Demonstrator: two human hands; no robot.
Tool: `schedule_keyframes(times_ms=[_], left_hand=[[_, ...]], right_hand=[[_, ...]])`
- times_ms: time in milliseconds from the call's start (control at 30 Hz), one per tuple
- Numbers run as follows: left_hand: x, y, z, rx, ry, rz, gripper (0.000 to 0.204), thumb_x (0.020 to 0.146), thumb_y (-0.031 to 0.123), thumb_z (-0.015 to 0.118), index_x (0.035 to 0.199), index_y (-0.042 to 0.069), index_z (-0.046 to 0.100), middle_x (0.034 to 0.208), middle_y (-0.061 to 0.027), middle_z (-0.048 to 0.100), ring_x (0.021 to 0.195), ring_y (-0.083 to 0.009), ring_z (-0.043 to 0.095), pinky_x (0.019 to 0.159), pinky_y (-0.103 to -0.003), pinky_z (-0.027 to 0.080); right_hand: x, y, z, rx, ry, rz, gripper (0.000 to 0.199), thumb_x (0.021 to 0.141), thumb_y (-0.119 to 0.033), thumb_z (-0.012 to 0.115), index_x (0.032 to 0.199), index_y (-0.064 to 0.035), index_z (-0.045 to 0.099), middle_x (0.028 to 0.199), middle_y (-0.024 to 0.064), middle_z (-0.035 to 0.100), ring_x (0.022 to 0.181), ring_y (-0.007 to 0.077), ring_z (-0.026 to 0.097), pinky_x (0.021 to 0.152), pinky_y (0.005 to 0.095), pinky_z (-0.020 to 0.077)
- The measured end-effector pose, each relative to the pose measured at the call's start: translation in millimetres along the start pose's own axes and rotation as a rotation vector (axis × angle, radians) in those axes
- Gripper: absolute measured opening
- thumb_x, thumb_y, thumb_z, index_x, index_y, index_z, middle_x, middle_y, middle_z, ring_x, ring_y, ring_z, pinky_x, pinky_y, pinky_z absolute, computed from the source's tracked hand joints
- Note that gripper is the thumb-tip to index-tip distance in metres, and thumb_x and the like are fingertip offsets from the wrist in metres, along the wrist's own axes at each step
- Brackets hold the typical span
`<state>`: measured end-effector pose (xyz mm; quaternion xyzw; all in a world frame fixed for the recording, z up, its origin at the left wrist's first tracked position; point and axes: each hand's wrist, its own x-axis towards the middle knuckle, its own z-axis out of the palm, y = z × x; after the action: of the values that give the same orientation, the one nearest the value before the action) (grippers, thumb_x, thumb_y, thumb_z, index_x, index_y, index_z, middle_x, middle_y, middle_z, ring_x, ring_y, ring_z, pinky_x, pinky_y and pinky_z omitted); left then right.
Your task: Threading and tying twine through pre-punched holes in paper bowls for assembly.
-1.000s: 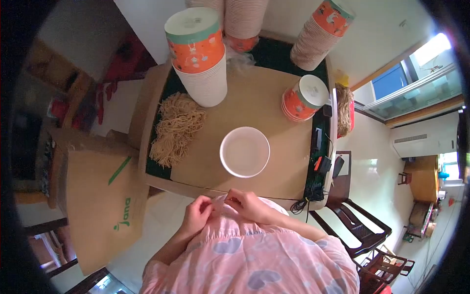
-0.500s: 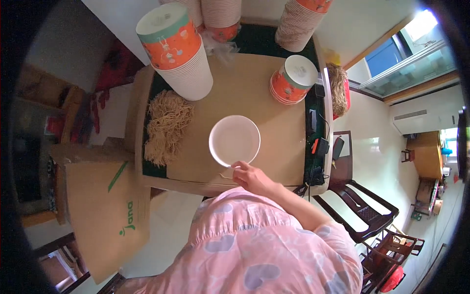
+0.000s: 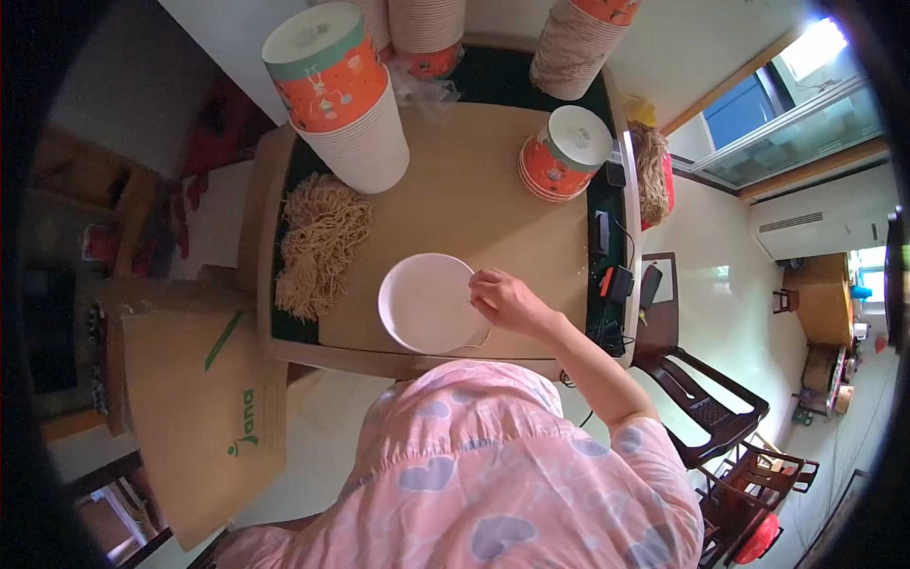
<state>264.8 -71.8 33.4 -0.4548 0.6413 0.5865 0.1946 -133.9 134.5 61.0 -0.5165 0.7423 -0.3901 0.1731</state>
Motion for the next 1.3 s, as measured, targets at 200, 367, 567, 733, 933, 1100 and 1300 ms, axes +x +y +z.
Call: schedule_keyframes(times_ms=[200, 367, 567, 733, 933, 1100, 1300], left_hand=[[10.5, 33.8, -1.5, 0.080, 0.004, 0.005, 0.018, 0.088, 0.017, 0.055, 0.077, 0.003, 0.057, 0.067, -0.0053, 0.058, 0.063, -0.0151, 0.057, 0.056, -0.028, 0.045], [20.7, 66.6, -0.3, 0.141, 0.001, 0.008, 0.019, 0.088, 0.017, 0.055, 0.076, 0.003, 0.057, 0.065, -0.0052, 0.057, 0.062, -0.0149, 0.056, 0.055, -0.028, 0.044], [39.8, 114.3, -0.9, 0.196, 0.021, 0.012, 0.020, 0.088, 0.017, 0.055, 0.074, 0.003, 0.056, 0.064, -0.0051, 0.057, 0.061, -0.0147, 0.056, 0.054, -0.028, 0.043], [67.4, 227.4, 56.5, 0.379, 0.295, 0.958, 0.011, 0.076, 0.005, 0.064, 0.083, 0.003, 0.055, 0.081, -0.0100, 0.058, 0.079, -0.0251, 0.057, 0.071, -0.036, 0.045], [128.8, 227.6, 121.6, 0.685, 0.168, 0.841, 0.023, 0.078, 0.010, 0.058, 0.100, 0.006, 0.059, 0.090, -0.0153, 0.062, 0.086, -0.0330, 0.059, 0.075, -0.042, 0.047], [111.5, 255.3, 99.7, 0.422, 0.190, 0.796, 0.015, 0.078, 0.007, 0.056, 0.093, 0.003, 0.060, 0.079, -0.0173, 0.062, 0.074, -0.0356, 0.060, 0.064, -0.042, 0.047], [106.4, 256.7, 92.9, 0.328, 0.107, 0.783, 0.024, 0.076, -0.002, 0.055, 0.100, -0.001, 0.059, 0.079, -0.0151, 0.063, 0.073, -0.0217, 0.064, 0.066, -0.032, 0.048]], right_hand=[[7.6, 4.9, 4.7, -0.032, 0.040, 0.000, 0.005, 0.078, -0.005, 0.059, 0.078, -0.0014, 0.055, 0.093, 0.0111, 0.057, 0.088, 0.0284, 0.056, 0.076, 0.0365, 0.0483], [12.3, 8.8, 0.4, -0.098, 0.010, -0.014, 0.005, 0.078, -0.005, 0.059, 0.079, -0.0020, 0.056, 0.093, 0.0108, 0.057, 0.090, 0.0283, 0.056, 0.077, 0.0368, 0.0483], [3.8, -12.7, 6.5, -0.033, 0.220, 0.132, 0.004, 0.079, -0.005, 0.059, 0.082, -0.0022, 0.057, 0.093, 0.0107, 0.057, 0.075, 0.0259, 0.059, 0.064, 0.0320, 0.0499], [-26.4, -28.1, 31.1, 0.585, 0.385, 0.544, 0.002, 0.081, -0.001, 0.056, 0.081, -0.0028, 0.057, 0.074, 0.0079, 0.056, 0.063, 0.0122, 0.051, 0.055, 0.0262, 0.0425], [-32.1, -15.6, 64.6, 0.616, 0.476, 0.547, 0.007, 0.083, -0.006, 0.060, 0.088, -0.0013, 0.058, 0.078, 0.0052, 0.057, 0.070, 0.0111, 0.054, 0.061, 0.0255, 0.0447], [-10.6, -25.4, 57.6, 0.521, 0.490, 0.494, 0.013, 0.083, -0.007, 0.061, 0.094, -0.0008, 0.059, 0.093, 0.0077, 0.057, 0.083, 0.0154, 0.059, 0.072, 0.0281, 0.0479], [7.5, -27.2, 58.5, 0.507, 0.483, 0.418, 0.012, 0.080, -0.010, 0.063, 0.087, -0.0018, 0.058, 0.097, 0.0109, 0.056, 0.087, 0.0240, 0.059, 0.072, 0.0334, 0.0488]])
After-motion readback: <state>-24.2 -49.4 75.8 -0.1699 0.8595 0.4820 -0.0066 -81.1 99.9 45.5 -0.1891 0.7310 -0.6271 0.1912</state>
